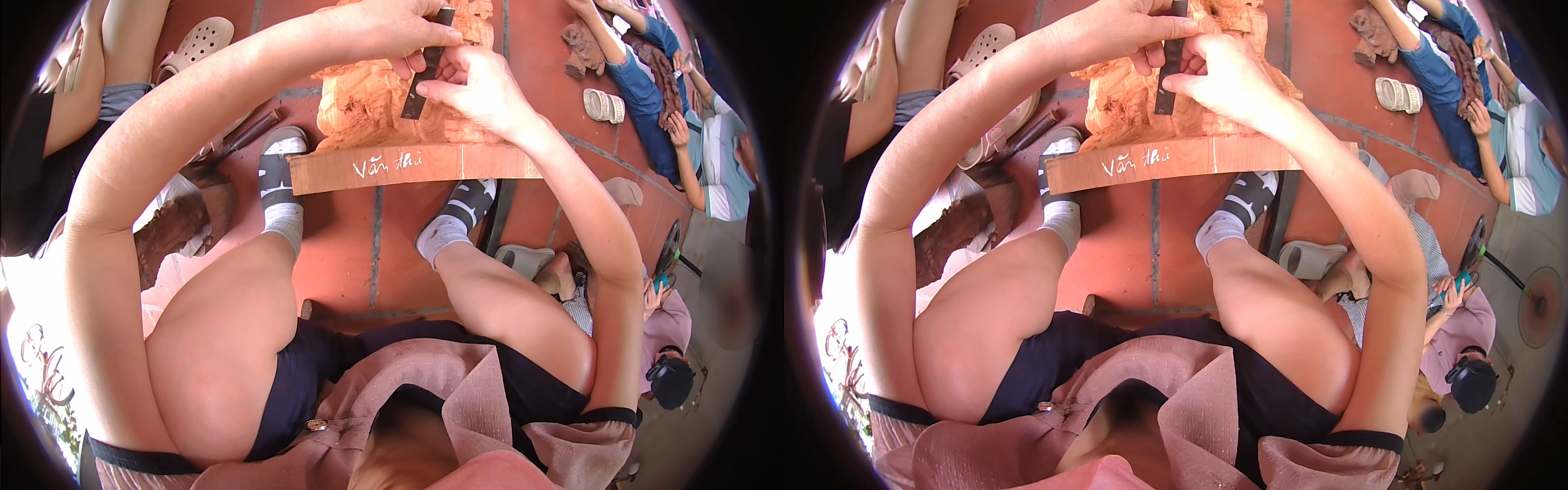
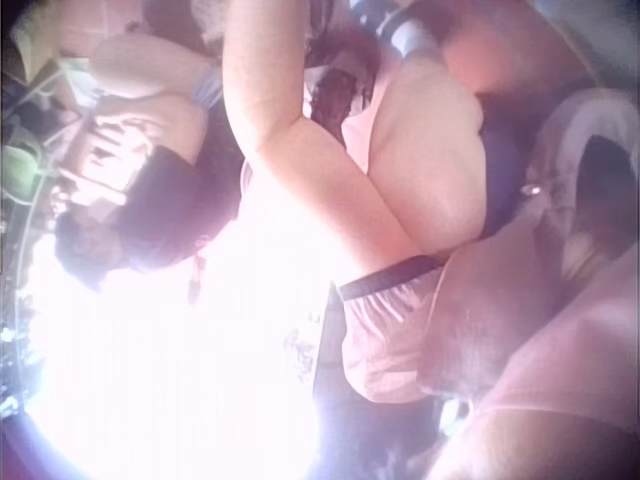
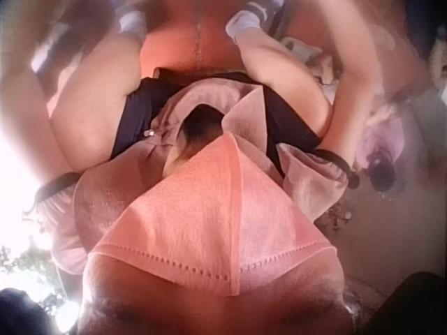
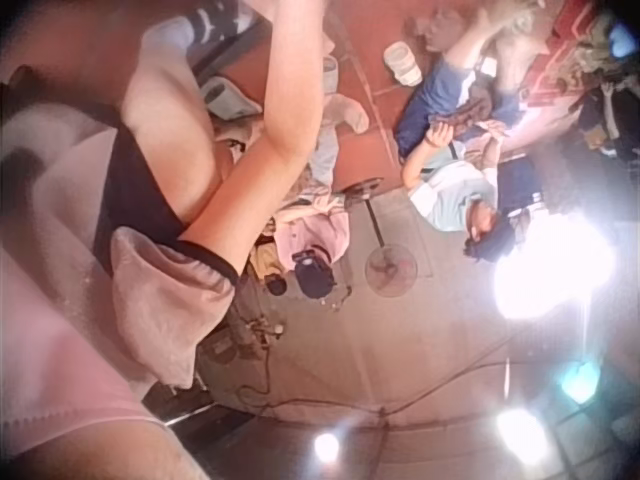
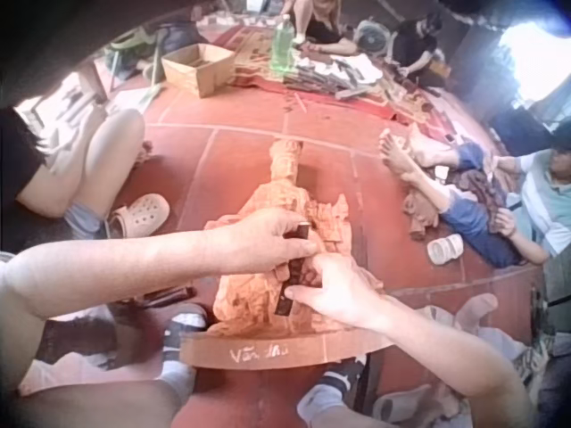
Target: The person carves a wooden sculpture using a chisel and mallet. They hold the sculpture with one hand and strike the chisel with the other, shaping the wood. The person occasionally adjusts the sculpture's position to access different areas.
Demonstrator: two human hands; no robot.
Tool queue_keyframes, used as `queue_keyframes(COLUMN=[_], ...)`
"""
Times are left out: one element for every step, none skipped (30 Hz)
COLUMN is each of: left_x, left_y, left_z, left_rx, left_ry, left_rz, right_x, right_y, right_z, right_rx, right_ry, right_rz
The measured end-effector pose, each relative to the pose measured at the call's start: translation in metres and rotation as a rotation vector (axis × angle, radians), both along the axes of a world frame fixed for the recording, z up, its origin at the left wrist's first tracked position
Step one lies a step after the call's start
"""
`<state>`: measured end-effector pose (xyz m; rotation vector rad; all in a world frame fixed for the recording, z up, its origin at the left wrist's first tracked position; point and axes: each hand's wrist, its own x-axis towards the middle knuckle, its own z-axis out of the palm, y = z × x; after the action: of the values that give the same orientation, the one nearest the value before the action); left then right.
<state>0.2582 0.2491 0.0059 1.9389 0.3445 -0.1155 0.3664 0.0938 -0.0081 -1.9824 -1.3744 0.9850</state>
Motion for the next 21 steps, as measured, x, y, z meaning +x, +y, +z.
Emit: queue_keyframes(left_x=[-0.003,-0.005,-0.004,-0.002,-0.001,-0.003,-0.005,-0.007,-0.008,-0.007,-0.007,-0.008,-0.005,0.001,0.004,0.005,0.004,0.003,0.001,-0.001,-0.004], left_y=[-0.002,-0.003,-0.002,-0.001,-0.001,-0.004,-0.006,-0.006,-0.004,-0.001,0.0,0.0,0.003,0.008,0.012,0.012,0.013,0.013,0.013,0.014,0.013], left_z=[0.006,0.009,0.005,-0.004,-0.01,-0.011,-0.013,-0.014,-0.015,-0.018,-0.019,-0.004,-0.006,-0.01,-0.012,-0.015,-0.018,-0.016,-0.015,-0.013,-0.007], left_rx=[-0.049,-0.098,0.021,0.14,0.258,0.267,0.276,0.284,0.247,0.21,0.173,0.24,0.288,0.337,0.385,0.41,0.329,0.247,0.165,0.215,0.264], left_ry=[0.011,0.022,-0.006,-0.034,-0.062,-0.091,-0.121,-0.15,-0.152,-0.154,-0.156,-0.041,-0.039,-0.037,-0.033,-0.052,-0.114,-0.177,-0.238,-0.199,-0.158], left_rz=[-0.004,-0.008,-0.018,-0.028,-0.037,-0.05,-0.064,-0.078,-0.065,-0.052,-0.04,-0.032,-0.034,-0.036,-0.035,-0.008,-0.024,-0.045,-0.065,-0.094,-0.122], right_x=[0.0,0.0,-0.001,-0.002,-0.002,-0.001,0.0,0.002,0.001,0.002,0.003,0.004,0.005,0.005,0.003,0.0,0.001,0.003,0.003,0.005,0.005], right_y=[-0.002,-0.004,-0.003,-0.002,0.0,0.001,0.002,0.003,0.006,0.01,0.015,0.018,0.018,0.015,0.016,0.016,0.017,0.018,0.018,0.02,0.026], right_z=[-0.003,-0.006,-0.007,-0.007,-0.007,-0.009,-0.013,-0.018,-0.02,-0.019,-0.015,-0.012,-0.018,-0.028,-0.031,-0.026,-0.028,-0.031,-0.032,-0.029,-0.02], right_rx=[0.013,0.026,0.041,-0.007,-0.056,-0.105,-0.104,-0.104,-0.104,-0.116,-0.128,-0.14,-0.112,-0.083,-0.053,-0.052,-0.036,-0.02,-0.004,-0.118,-0.233], right_ry=[0.021,0.042,0.062,0.075,0.088,0.101,0.06,0.018,-0.023,-0.036,-0.049,-0.065,0.074,0.213,0.351,0.348,0.336,0.325,0.314,0.254,0.196], right_rz=[-0.007,-0.014,-0.016,0.006,0.027,0.045,0.115,0.185,0.259,0.282,0.305,0.326,0.237,0.147,0.06,0.039,0.042,0.04,0.038,0.065,0.093])
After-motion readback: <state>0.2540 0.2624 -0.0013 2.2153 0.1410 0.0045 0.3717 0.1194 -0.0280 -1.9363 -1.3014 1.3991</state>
